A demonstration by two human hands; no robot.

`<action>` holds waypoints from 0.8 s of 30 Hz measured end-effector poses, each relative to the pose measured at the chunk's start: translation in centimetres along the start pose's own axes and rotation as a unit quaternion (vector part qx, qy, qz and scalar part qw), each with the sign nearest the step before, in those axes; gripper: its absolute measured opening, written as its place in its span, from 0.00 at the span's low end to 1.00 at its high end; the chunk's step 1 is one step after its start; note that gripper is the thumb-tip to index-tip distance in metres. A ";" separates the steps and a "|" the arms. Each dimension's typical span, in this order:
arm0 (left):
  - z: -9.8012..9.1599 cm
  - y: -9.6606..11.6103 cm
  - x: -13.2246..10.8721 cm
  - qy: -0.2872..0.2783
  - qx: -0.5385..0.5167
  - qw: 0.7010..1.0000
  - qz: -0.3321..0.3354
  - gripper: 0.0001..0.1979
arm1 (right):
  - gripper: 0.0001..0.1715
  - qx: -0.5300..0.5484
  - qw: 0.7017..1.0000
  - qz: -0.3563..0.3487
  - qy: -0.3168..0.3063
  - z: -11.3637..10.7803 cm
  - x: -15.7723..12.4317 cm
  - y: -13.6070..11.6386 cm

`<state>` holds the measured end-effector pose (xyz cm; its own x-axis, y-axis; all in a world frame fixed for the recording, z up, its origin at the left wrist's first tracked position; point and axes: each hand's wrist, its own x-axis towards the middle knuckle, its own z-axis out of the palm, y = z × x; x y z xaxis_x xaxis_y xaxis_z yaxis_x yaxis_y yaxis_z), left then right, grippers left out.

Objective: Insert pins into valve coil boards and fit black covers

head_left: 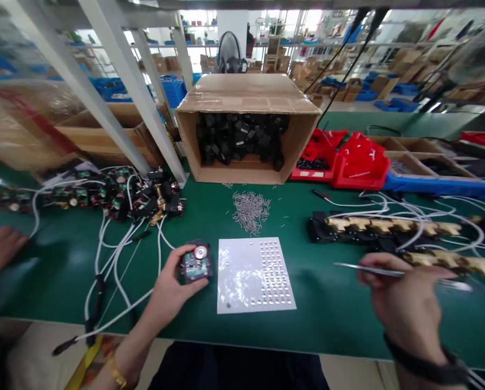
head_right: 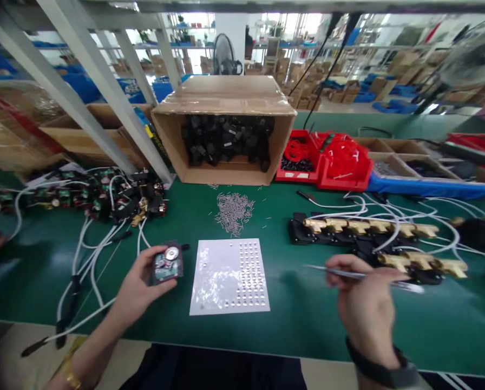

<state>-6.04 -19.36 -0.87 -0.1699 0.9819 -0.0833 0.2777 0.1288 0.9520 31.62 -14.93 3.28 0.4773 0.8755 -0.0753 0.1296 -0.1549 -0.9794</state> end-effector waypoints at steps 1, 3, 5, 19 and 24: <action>1.4 -0.2 0.0 -0.023 -0.019 1.000 -0.002 0.29 | 0.48 0.047 0.997 0.035 -0.060 1.8 -1.4 1.2; 3.9 -0.3 0.1 -0.054 -0.049 0.997 0.004 0.31 | 0.46 0.111 0.980 0.089 -0.142 5.0 -3.8 3.4; 5.6 -0.1 0.4 -0.076 -0.068 0.995 0.015 0.37 | 0.37 0.144 0.964 0.116 -0.193 7.2 -5.4 5.2; 7.5 -2.0 0.1 -0.070 -0.165 0.984 -0.005 0.38 | 0.19 0.102 0.975 0.107 -0.167 9.3 -6.7 8.5; 6.4 1.1 2.0 -0.219 -0.173 0.957 -0.077 0.30 | 0.19 0.071 0.982 0.101 -0.143 9.2 -5.8 8.5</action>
<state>-0.05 -16.37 -1.87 0.2491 0.9288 -0.2742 -0.0618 0.2978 0.9526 21.94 -17.09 -6.35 0.2153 0.9291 -0.3006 -0.0740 -0.2914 -0.9537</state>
